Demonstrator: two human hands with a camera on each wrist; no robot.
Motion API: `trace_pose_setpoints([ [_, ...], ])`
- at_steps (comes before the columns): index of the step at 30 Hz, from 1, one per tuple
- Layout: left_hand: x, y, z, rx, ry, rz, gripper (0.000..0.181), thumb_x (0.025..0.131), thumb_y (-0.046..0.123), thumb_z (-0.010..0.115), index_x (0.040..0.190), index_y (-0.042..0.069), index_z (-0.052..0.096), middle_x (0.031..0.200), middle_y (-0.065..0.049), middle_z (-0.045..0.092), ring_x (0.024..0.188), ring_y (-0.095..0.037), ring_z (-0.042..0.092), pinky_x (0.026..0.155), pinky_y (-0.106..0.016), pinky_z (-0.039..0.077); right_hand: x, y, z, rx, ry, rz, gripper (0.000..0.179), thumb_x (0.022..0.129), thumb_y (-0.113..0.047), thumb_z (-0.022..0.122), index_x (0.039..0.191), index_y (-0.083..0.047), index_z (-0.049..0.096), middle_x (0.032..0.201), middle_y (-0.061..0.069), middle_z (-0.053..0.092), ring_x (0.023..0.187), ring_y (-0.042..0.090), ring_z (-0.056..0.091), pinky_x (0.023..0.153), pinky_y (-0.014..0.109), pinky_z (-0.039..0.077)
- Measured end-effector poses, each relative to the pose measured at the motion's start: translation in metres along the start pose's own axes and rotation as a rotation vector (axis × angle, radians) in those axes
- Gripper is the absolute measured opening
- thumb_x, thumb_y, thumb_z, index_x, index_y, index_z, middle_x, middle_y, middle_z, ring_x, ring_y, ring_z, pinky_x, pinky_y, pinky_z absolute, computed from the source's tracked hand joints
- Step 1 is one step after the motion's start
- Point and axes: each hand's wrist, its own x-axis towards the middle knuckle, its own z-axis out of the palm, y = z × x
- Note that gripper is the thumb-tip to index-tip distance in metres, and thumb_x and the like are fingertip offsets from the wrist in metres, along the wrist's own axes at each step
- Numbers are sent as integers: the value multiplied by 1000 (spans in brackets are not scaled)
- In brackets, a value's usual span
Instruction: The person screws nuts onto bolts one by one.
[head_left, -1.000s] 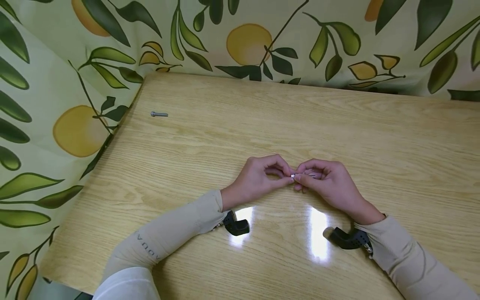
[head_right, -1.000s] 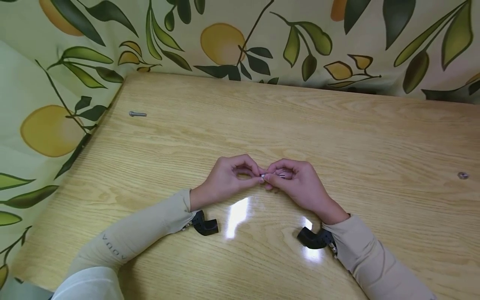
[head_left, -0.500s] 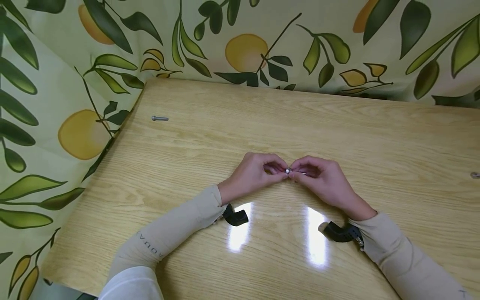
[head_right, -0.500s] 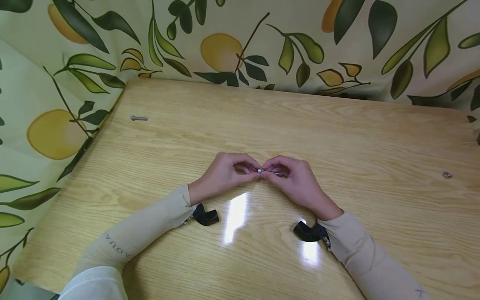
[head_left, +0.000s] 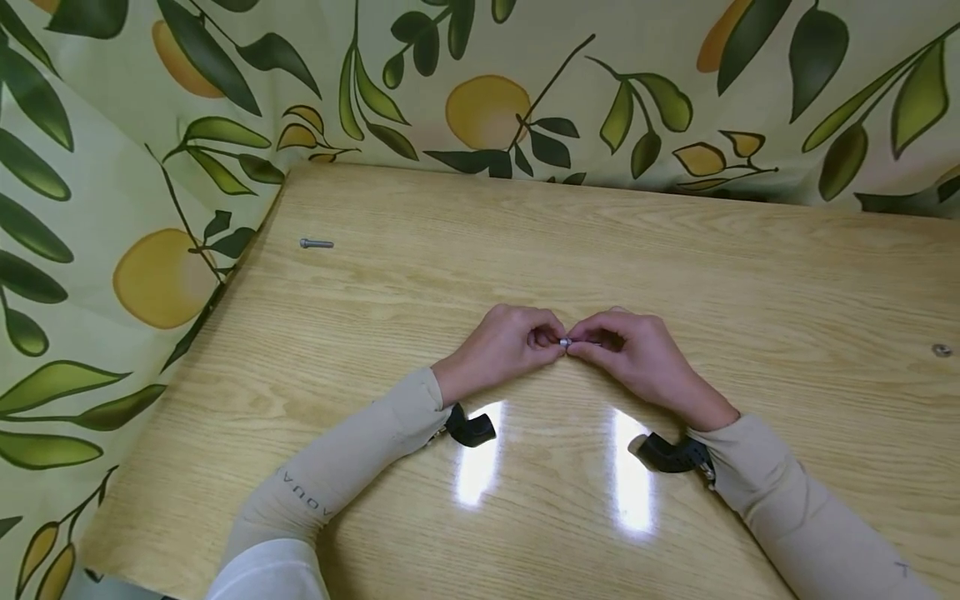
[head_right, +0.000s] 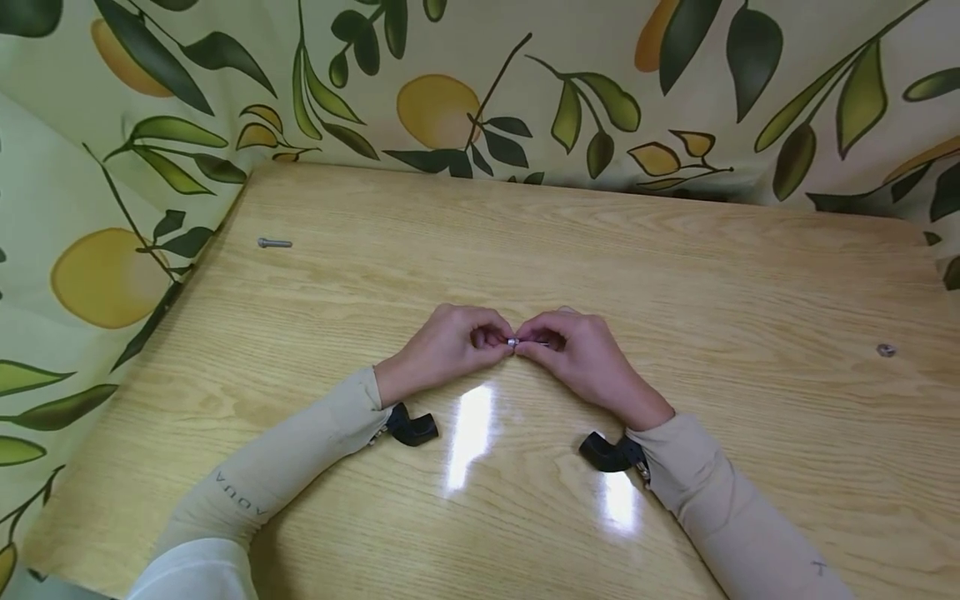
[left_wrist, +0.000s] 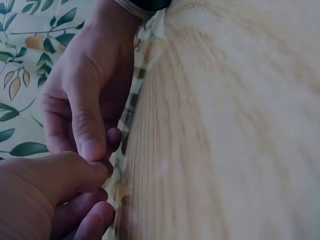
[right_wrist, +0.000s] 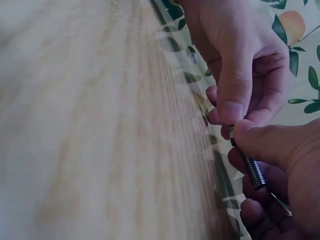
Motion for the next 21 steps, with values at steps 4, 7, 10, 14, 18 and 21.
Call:
trace_pose_setpoints([
  [4, 2, -2, 5, 2, -31, -14, 9, 87, 15, 71, 94, 11, 74, 84, 2, 76, 73, -2, 66, 65, -5, 50, -3, 5, 2, -19, 6, -7, 13, 82, -23, 79, 95, -23, 74, 86, -7, 73, 76, -4, 61, 64, 10, 49],
  [7, 3, -3, 6, 5, -40, -15, 9, 87, 16, 71, 95, 12, 74, 85, 2, 75, 73, -2, 66, 66, -5, 50, -3, 8, 3, -27, 16, -17, 14, 81, -22, 80, 94, -24, 74, 85, -8, 73, 74, -4, 61, 64, 10, 49],
  [10, 4, -4, 7, 14, -34, -13, 9, 87, 16, 72, 94, 12, 73, 84, 2, 75, 73, -1, 65, 65, -5, 50, -3, 8, 3, -41, 19, -33, 14, 81, -22, 80, 93, -25, 74, 83, -10, 72, 72, -3, 58, 62, 10, 48],
  [14, 5, -6, 7, 24, -28, -12, 8, 87, 18, 72, 94, 14, 73, 82, 4, 72, 70, 0, 60, 63, -7, 48, 0, 7, 2, -53, 13, -58, 14, 81, -20, 80, 92, -24, 73, 81, -10, 70, 69, -3, 55, 60, 11, 46],
  [18, 5, -6, 6, 27, -22, -22, 9, 87, 19, 72, 95, 14, 72, 82, 5, 70, 71, -1, 58, 63, -8, 48, 3, 8, 0, -57, 6, -74, 17, 80, -18, 81, 94, -22, 72, 83, -9, 71, 69, -1, 55, 60, 12, 45],
  [21, 5, -6, 6, 31, -27, -35, 11, 87, 20, 72, 97, 14, 72, 84, 4, 71, 72, -2, 59, 64, -9, 48, 3, 9, 0, -59, -1, -69, 19, 80, -20, 82, 96, -22, 72, 85, -9, 71, 71, 0, 57, 61, 12, 47],
])
